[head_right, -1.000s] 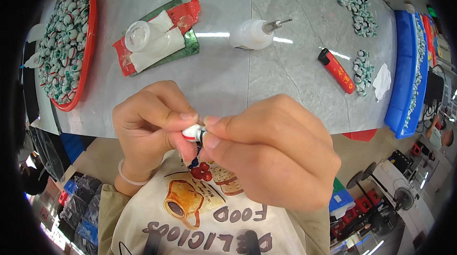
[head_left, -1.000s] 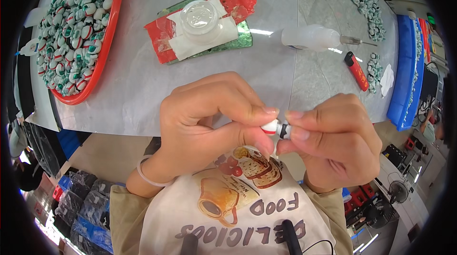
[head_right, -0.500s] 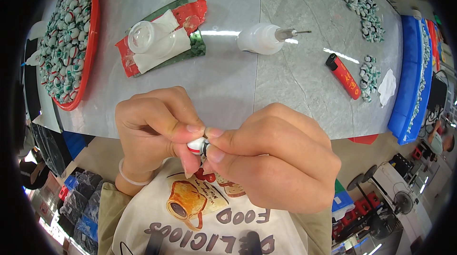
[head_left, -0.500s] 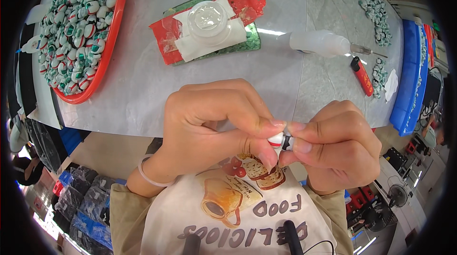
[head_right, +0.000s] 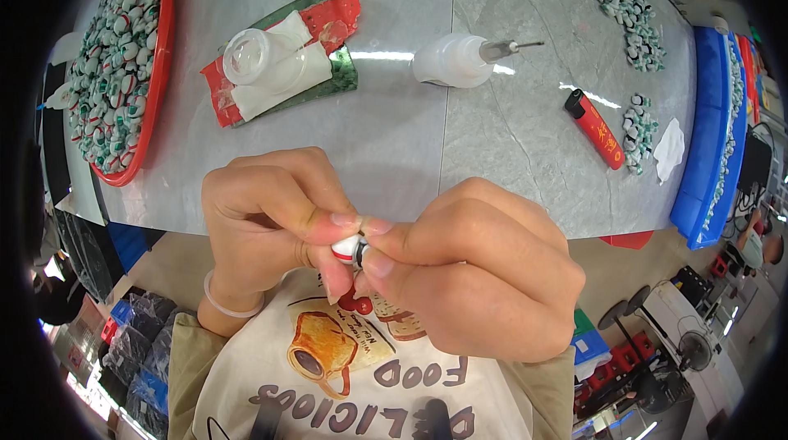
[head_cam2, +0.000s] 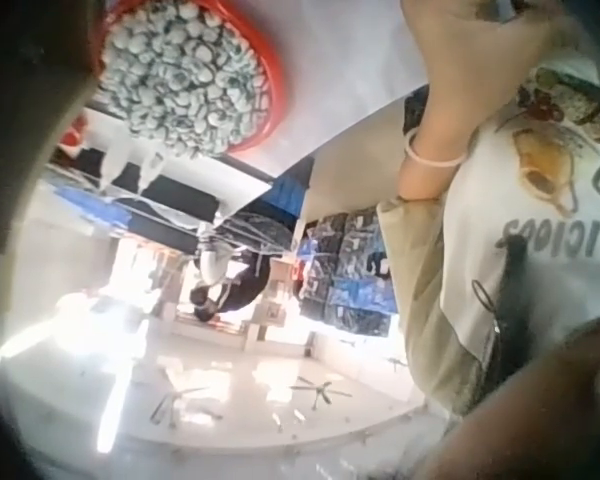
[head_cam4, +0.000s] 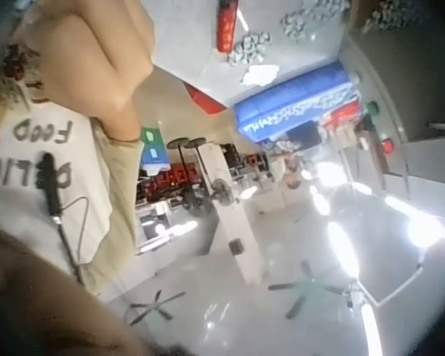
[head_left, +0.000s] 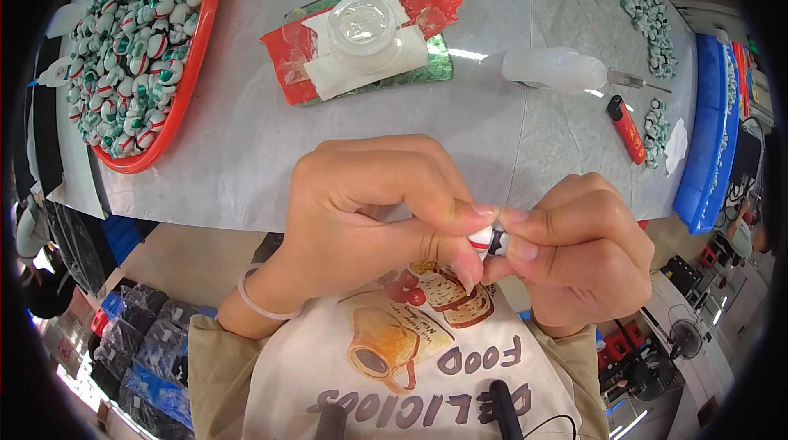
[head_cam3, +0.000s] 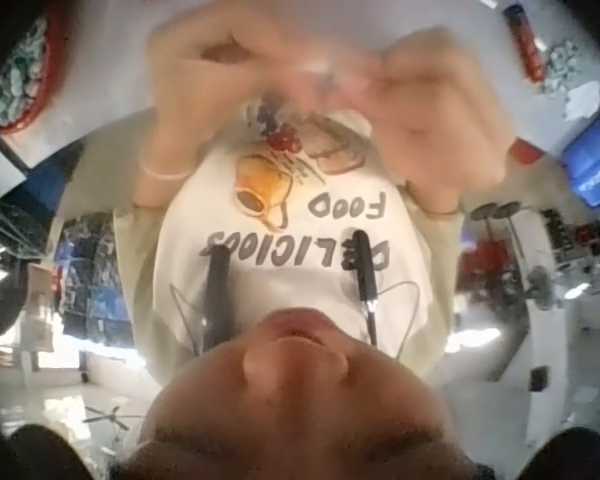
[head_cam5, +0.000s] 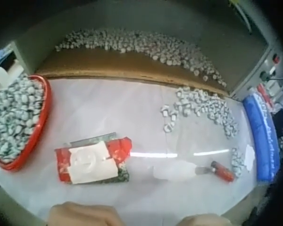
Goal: Assembling small plastic toy components and applying glue at a factory workbench.
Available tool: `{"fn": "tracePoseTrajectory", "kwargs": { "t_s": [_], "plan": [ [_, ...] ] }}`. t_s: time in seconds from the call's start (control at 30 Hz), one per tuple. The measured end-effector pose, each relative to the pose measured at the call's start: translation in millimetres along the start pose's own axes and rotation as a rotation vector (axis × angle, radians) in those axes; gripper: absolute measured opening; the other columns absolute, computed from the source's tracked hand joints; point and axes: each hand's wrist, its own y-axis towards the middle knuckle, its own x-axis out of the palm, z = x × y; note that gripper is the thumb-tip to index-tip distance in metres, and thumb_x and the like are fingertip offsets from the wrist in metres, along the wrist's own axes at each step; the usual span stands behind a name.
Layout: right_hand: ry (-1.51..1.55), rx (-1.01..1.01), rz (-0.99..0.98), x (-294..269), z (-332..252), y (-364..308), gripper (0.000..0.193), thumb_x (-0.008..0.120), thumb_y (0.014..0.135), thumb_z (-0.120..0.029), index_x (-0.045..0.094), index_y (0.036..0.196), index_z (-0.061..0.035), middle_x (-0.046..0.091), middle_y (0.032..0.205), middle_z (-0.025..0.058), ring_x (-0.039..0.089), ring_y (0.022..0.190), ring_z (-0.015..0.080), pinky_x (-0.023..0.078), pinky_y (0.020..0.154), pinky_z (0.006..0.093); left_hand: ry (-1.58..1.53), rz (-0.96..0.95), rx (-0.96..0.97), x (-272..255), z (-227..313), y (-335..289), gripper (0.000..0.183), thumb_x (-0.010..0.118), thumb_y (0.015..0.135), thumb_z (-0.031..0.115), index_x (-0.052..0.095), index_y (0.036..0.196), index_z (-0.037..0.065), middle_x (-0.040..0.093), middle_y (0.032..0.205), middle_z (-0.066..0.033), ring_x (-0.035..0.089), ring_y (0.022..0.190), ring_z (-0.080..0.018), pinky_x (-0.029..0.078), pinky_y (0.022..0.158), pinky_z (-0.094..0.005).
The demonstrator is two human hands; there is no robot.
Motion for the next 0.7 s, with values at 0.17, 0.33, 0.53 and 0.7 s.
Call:
{"fn": "tracePoseTrajectory", "kwargs": {
  "t_s": [0.17, 0.33, 0.53, 0.7],
  "plan": [
    [-0.011, -0.015, -0.001, -0.1, 0.2, -0.4, 0.025, 0.075, 0.053, 0.0, 0.053, 0.064, -0.0025, 0.057, 0.07, 0.0103, 0.048, 0.052, 0.0129, 0.037, 0.042, 0.0217, 0.029, -0.007, 0.009, 0.1, -0.3, 0.5, 0.007, 0.065, 0.068, -0.008, 0.063, 0.069, -0.001, 0.059, 0.067, -0.0081, 0.059, 0.057, -0.012, 0.047, 0.048, -0.0213],
    [-0.013, 0.01, 0.002, -0.2, -0.3, -1.4, 0.024, 0.073, 0.053, 0.003, 0.052, 0.062, -0.002, 0.057, 0.07, 0.0108, 0.048, 0.051, 0.0132, 0.037, 0.042, 0.0221, 0.066, -0.012, -0.001, 0.9, 0.4, 0.6, 0.007, 0.065, 0.068, -0.008, 0.063, 0.068, -0.001, 0.059, 0.067, -0.0082, 0.059, 0.057, -0.0121, 0.047, 0.048, -0.0212],
    [-0.009, 0.027, -0.01, -2.7, 1.4, -1.7, 0.023, 0.072, 0.054, 0.004, 0.051, 0.062, -0.0023, 0.058, 0.069, 0.0109, 0.048, 0.051, 0.0131, 0.036, 0.042, 0.0226, 0.096, -0.017, 0.015, 2.2, -0.5, 1.0, 0.008, 0.066, 0.068, -0.006, 0.061, 0.066, 0.0, 0.058, 0.066, -0.0076, 0.058, 0.057, -0.0119, 0.046, 0.047, -0.0214],
    [-0.042, 0.022, -0.002, -5.3, 4.5, 0.0, 0.024, 0.073, 0.057, -0.001, 0.052, 0.065, -0.004, 0.058, 0.068, 0.0101, 0.049, 0.051, 0.0134, 0.037, 0.044, 0.0236, 0.176, -0.027, 0.091, 4.0, -6.4, 0.3, 0.015, 0.07, 0.065, 0.0, 0.059, 0.076, 0.001, 0.058, 0.067, -0.0064, 0.057, 0.062, -0.0152, 0.044, 0.052, -0.0251]
  ]
}}
